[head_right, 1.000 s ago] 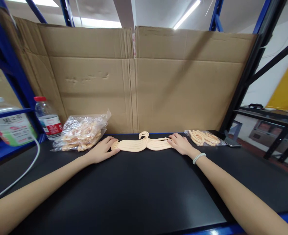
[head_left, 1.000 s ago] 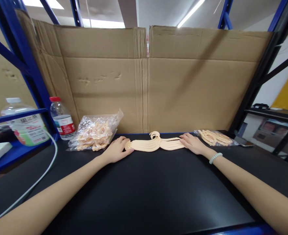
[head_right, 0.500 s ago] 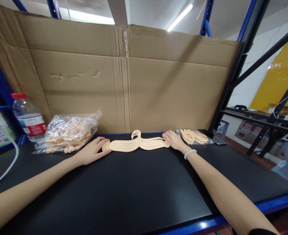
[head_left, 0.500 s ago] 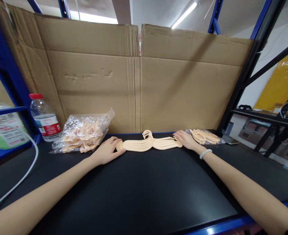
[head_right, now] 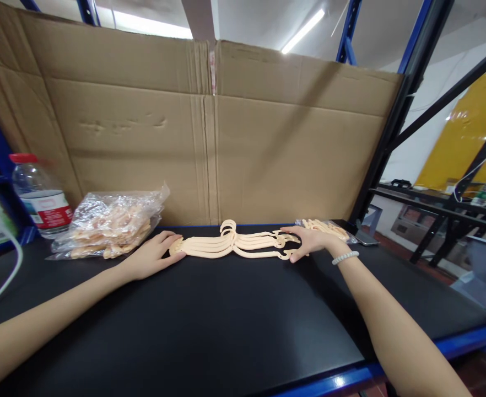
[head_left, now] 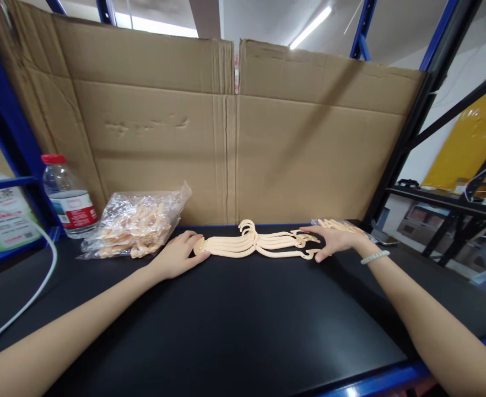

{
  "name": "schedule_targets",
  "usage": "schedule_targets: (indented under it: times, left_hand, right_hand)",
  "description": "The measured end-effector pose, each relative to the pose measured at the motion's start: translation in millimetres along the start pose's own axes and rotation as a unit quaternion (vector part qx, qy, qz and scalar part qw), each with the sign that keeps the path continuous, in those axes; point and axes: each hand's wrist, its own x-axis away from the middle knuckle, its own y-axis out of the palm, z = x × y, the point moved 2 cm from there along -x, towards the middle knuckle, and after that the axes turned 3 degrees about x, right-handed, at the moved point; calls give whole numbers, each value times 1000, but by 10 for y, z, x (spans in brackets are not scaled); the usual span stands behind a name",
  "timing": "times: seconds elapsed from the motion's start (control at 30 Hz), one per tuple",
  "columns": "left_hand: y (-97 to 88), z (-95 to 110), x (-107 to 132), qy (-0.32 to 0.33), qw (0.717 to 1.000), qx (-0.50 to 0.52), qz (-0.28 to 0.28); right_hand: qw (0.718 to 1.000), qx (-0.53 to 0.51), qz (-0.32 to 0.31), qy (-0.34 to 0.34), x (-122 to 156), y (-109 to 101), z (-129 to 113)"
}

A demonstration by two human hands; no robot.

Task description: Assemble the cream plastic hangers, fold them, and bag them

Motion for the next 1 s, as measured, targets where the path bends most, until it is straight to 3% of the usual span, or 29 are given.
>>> schedule_targets:
  times: [0.57, 1.0]
  left_hand:
    - [-4, 4, -12, -8, 1000, -13, -25]
    - [15, -14, 4, -5, 1000, -19, -22]
  right_hand:
    - [993, 15, 118, -17, -238, 229, 70]
    - [978, 128, 163, -9, -316, 227, -10]
